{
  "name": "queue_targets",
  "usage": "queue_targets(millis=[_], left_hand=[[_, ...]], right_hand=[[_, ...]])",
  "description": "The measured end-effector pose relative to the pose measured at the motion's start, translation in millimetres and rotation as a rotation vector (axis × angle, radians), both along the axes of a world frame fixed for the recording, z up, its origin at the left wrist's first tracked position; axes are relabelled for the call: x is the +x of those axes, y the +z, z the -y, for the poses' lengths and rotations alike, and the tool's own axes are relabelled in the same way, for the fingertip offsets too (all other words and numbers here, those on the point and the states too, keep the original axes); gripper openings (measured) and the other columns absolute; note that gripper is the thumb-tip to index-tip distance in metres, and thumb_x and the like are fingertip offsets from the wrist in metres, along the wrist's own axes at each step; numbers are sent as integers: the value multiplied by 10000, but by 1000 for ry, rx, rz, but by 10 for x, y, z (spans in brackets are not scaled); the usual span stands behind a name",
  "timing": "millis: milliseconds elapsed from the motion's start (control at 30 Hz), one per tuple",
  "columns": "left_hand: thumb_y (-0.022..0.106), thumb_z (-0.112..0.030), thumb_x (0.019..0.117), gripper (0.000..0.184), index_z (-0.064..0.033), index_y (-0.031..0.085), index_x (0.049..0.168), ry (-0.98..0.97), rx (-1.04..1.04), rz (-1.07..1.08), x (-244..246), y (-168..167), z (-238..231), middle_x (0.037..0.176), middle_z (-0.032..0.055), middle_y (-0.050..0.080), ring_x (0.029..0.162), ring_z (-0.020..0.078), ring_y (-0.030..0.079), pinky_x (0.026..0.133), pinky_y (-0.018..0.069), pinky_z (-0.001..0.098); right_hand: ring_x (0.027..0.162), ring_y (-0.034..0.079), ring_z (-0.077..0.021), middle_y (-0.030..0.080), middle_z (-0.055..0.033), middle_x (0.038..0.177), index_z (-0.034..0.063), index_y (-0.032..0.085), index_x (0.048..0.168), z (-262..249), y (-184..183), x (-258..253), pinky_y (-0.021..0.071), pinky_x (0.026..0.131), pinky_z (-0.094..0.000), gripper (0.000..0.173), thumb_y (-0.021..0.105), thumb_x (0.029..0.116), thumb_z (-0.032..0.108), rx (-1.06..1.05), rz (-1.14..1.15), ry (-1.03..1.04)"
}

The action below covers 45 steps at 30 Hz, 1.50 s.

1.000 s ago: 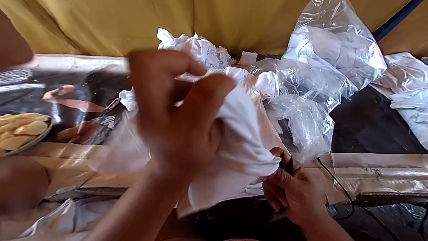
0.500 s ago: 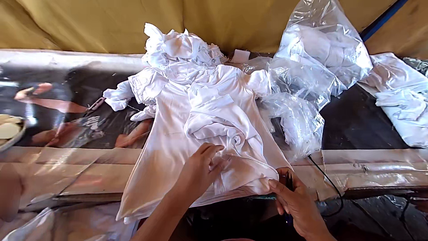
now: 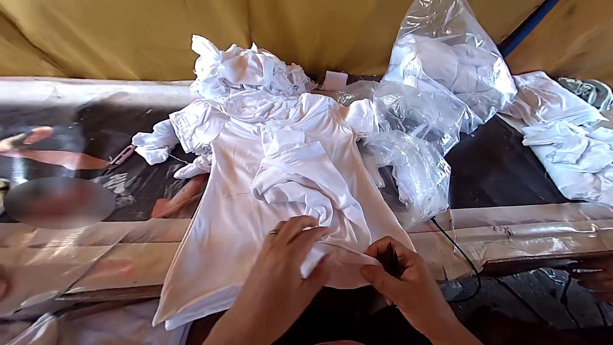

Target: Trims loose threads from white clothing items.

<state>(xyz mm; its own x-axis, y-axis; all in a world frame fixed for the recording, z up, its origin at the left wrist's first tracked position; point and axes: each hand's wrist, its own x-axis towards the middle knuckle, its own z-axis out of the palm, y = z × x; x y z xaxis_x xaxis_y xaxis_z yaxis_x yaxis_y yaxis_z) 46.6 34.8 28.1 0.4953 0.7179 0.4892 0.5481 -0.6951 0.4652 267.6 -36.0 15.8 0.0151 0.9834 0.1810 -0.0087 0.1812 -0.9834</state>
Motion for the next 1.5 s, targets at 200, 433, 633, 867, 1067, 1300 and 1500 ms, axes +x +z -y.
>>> queue_targets(millis=[200,433,633,867,1067,1300,1500], left_hand=[[686,-316,956,197,-132,744,918,-340,-351,318,276,-77,-66,820,-93,648,774,-56,611,715,525,107],[698,-263,915,114,-165,752,932,-217,-325,393,383,-159,39,826,-99,648,747,-38,622,664,537,107],[704,-227,911,109,-137,758,943,-208,-266,394,393,-201,78,853,-78,661,768,-45,623,684,542,99],[691,-198,913,112,-143,774,964,-221,-184,331,361,-213,82,853,-63,640,786,-44,614,706,536,95],[675,-197,916,126,-157,778,976,-217,-112,288,362,-224,98,828,-59,627,777,-39,592,704,508,102],[663,-229,905,156,-176,791,978,-165,-44,220,374,-247,83,775,-57,617,704,-35,559,638,465,107],[637,-247,934,164,-192,785,977,-155,-80,235,311,-255,16,796,-105,607,741,-54,564,669,480,109]], right_hand=[[565,516,85,644,109,798,133,686,1004,-13,57,88,440,499,-87,86,721,932,163,12,36,-22],[570,446,102,601,94,771,112,656,1002,158,87,84,365,498,-62,71,664,951,160,214,222,-212],[566,508,85,701,30,927,50,686,1052,197,23,-37,426,472,-85,133,613,970,124,71,166,-141],[507,487,76,642,87,782,81,691,1002,134,65,-35,430,450,-98,124,608,974,169,-42,118,-119],[509,514,67,653,85,758,96,672,931,105,80,-55,434,452,-102,93,591,961,132,-126,75,-127],[482,485,48,610,99,741,135,609,895,90,70,-48,444,449,-124,165,484,971,60,-211,-217,29],[517,515,17,619,36,793,106,674,943,97,53,80,479,484,-152,122,572,998,145,-37,-663,223]])
